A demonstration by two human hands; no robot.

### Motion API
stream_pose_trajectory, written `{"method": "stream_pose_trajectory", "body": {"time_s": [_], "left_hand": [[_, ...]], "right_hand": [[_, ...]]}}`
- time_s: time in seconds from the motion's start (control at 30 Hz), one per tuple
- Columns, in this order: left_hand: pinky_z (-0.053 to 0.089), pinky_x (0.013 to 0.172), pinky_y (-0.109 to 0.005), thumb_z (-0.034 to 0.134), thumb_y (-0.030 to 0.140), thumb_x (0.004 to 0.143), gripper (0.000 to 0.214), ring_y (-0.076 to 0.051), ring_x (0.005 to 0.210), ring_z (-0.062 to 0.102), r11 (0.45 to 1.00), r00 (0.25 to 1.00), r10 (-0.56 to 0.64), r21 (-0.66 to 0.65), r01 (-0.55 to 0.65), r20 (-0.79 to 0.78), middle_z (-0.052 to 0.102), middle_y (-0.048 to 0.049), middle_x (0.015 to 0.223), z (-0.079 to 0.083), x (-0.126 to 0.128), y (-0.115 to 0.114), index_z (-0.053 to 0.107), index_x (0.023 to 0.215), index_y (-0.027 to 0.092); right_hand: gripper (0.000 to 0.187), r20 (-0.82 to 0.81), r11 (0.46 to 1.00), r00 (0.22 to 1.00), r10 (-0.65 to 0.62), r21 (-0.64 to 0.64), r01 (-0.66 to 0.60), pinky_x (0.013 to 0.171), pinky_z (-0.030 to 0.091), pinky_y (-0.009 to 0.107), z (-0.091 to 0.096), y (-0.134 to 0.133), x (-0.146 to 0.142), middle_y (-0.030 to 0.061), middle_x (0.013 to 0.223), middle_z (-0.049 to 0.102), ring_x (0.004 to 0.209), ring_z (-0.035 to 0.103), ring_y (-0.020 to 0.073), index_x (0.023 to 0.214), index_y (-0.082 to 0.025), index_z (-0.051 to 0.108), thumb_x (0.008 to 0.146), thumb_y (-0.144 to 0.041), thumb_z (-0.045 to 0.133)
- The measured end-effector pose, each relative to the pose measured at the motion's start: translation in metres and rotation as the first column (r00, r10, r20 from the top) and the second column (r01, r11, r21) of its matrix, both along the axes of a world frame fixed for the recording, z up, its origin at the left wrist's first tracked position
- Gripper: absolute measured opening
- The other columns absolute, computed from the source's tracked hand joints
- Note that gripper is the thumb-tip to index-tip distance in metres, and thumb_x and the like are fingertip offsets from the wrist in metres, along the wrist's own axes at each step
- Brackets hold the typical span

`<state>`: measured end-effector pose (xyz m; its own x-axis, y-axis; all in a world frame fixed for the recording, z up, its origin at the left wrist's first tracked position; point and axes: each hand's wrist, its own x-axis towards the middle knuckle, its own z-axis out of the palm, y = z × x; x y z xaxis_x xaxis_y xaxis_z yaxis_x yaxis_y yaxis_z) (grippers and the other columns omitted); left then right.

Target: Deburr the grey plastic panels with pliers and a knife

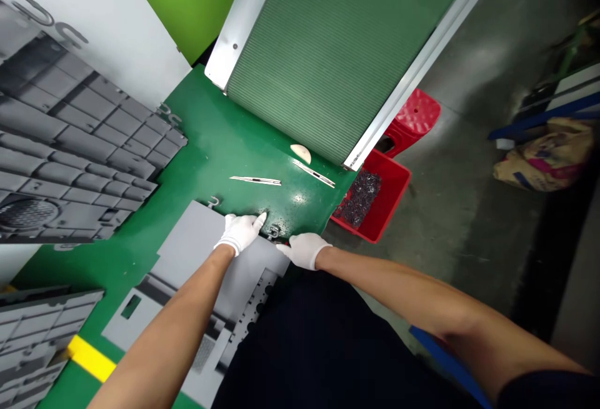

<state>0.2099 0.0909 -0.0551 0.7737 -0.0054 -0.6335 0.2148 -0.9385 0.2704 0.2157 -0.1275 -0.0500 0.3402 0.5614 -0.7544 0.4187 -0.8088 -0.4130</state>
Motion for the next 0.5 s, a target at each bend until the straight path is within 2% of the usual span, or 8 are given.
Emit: {"method": "stream_pose_trajectory", "body": {"time_s": [0.13, 0.27, 0.43, 0.5], "left_hand": [[0.029, 0.094, -0.044, 0.018, 0.059, 0.095, 0.066, -0.027, 0.08, 0.064, 1.0, 1.0, -0.003, 0.002, 0.003, 0.015, 0.071, -0.0074, 0.07, -0.002, -0.002, 0.001, 0.064, 0.067, 0.021], [0.028, 0.093, -0.044, 0.02, 0.059, 0.095, 0.064, -0.027, 0.08, 0.064, 1.0, 1.0, -0.01, 0.003, 0.01, 0.018, 0.07, -0.0074, 0.069, -0.001, -0.003, 0.001, 0.064, 0.066, 0.021], [0.028, 0.091, -0.044, 0.02, 0.058, 0.095, 0.064, -0.026, 0.077, 0.063, 1.0, 1.0, -0.021, -0.001, 0.021, 0.008, 0.07, -0.007, 0.067, 0.002, -0.002, 0.0, 0.063, 0.066, 0.021], [0.028, 0.091, -0.044, 0.02, 0.059, 0.095, 0.065, -0.026, 0.077, 0.062, 1.0, 1.0, -0.01, -0.005, 0.01, 0.014, 0.07, -0.0067, 0.068, 0.003, -0.003, -0.001, 0.063, 0.066, 0.021]], "right_hand": [[0.076, 0.092, 0.995, 0.992, 0.087, 0.042, -0.091, 0.078, 0.052, 0.044, -0.002, 0.0, 0.001, 0.0218, 0.098, 0.072, 0.091, 0.069, 0.0335, 0.105, -0.01, 0.067, 0.096, -0.063, 0.012], [0.079, 0.101, 0.994, 0.991, 0.092, 0.055, -0.098, 0.074, 0.053, 0.043, -0.003, -0.001, 0.005, 0.0202, 0.096, 0.072, 0.088, 0.07, 0.0336, 0.101, -0.012, 0.068, 0.095, -0.065, 0.01], [0.081, 0.067, 0.991, 0.991, 0.112, 0.065, -0.116, 0.078, 0.051, 0.045, -0.002, -0.001, 0.014, 0.0216, 0.098, 0.072, 0.091, 0.069, 0.0343, 0.103, -0.012, 0.069, 0.092, -0.071, 0.013], [0.081, 0.048, 0.995, 0.996, 0.08, 0.062, -0.083, 0.079, 0.051, 0.046, -0.002, -0.002, 0.014, 0.0209, 0.101, 0.072, 0.094, 0.068, 0.0345, 0.106, -0.013, 0.068, 0.091, -0.072, 0.014]]}}
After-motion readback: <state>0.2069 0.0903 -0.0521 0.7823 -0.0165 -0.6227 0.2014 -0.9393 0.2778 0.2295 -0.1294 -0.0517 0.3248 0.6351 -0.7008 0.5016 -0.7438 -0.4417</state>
